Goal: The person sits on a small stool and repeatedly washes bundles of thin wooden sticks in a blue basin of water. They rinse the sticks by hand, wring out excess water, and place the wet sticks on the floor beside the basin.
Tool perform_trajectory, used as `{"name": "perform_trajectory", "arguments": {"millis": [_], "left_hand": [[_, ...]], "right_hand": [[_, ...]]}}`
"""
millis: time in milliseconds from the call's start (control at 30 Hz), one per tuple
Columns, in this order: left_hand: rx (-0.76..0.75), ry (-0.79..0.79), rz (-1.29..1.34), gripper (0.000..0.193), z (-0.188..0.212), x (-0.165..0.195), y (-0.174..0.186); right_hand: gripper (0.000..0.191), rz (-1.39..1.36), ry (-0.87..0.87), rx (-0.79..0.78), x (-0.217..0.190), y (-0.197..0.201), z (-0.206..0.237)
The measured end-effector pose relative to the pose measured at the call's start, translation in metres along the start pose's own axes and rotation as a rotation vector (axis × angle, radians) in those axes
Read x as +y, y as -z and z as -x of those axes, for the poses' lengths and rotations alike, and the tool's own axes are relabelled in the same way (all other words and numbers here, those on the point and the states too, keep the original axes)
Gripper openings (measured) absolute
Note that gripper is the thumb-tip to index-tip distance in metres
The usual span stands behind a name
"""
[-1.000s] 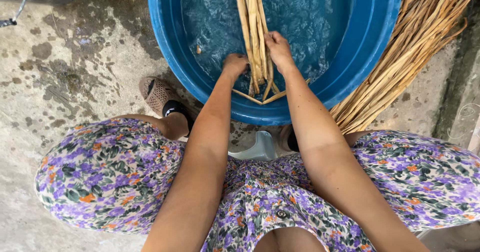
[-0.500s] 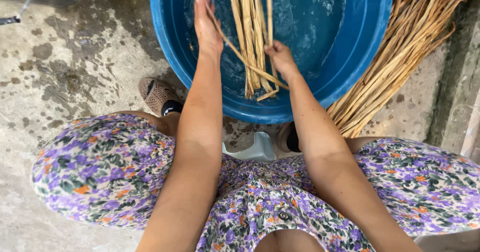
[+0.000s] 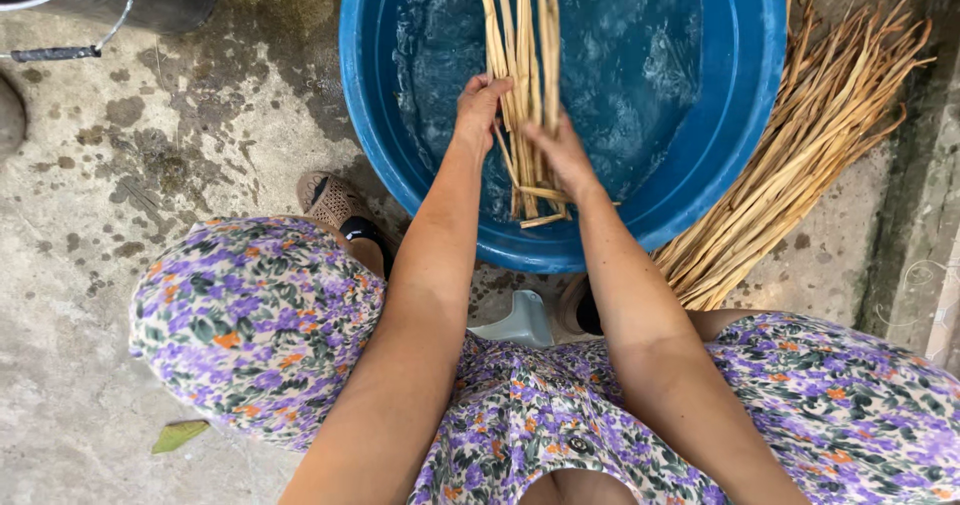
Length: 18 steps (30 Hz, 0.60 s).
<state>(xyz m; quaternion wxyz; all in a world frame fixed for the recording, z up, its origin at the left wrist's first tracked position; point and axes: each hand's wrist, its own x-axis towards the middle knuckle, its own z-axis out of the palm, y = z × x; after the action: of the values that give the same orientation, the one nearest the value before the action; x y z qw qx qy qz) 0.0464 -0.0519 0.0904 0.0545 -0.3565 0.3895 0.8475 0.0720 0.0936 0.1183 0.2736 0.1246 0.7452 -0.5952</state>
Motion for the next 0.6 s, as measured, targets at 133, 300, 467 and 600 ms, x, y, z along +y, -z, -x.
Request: {"name": "perform_trajectory", "arguments": {"millis": [133, 300, 467, 600], "left_hand": [[0.123, 0.005, -0.199, 0.018, -0.005, -0.023, 0.015], [0.177, 0.218, -0.910, 0.031, 0.008, -0.036, 0.051], [-0.093, 0.379, -0.218, 0.058, 0.016, -0.034, 0.032], [-0.316, 0.268, 0.076, 0.073, 0.003, -0.030, 0.018]], "right_hand": [[0.048, 0.068, -0.007, -0.069, -0.002, 0.001, -0.001], [0.037, -0.101, -0.181, 0.149, 0.017, 0.056, -0.013], [0.047, -0.409, 0.076, 0.209, 0.018, 0.018, -0.010], [0.066, 0.096, 0.334, 0.218, 0.006, -0.057, 0.003]]}}
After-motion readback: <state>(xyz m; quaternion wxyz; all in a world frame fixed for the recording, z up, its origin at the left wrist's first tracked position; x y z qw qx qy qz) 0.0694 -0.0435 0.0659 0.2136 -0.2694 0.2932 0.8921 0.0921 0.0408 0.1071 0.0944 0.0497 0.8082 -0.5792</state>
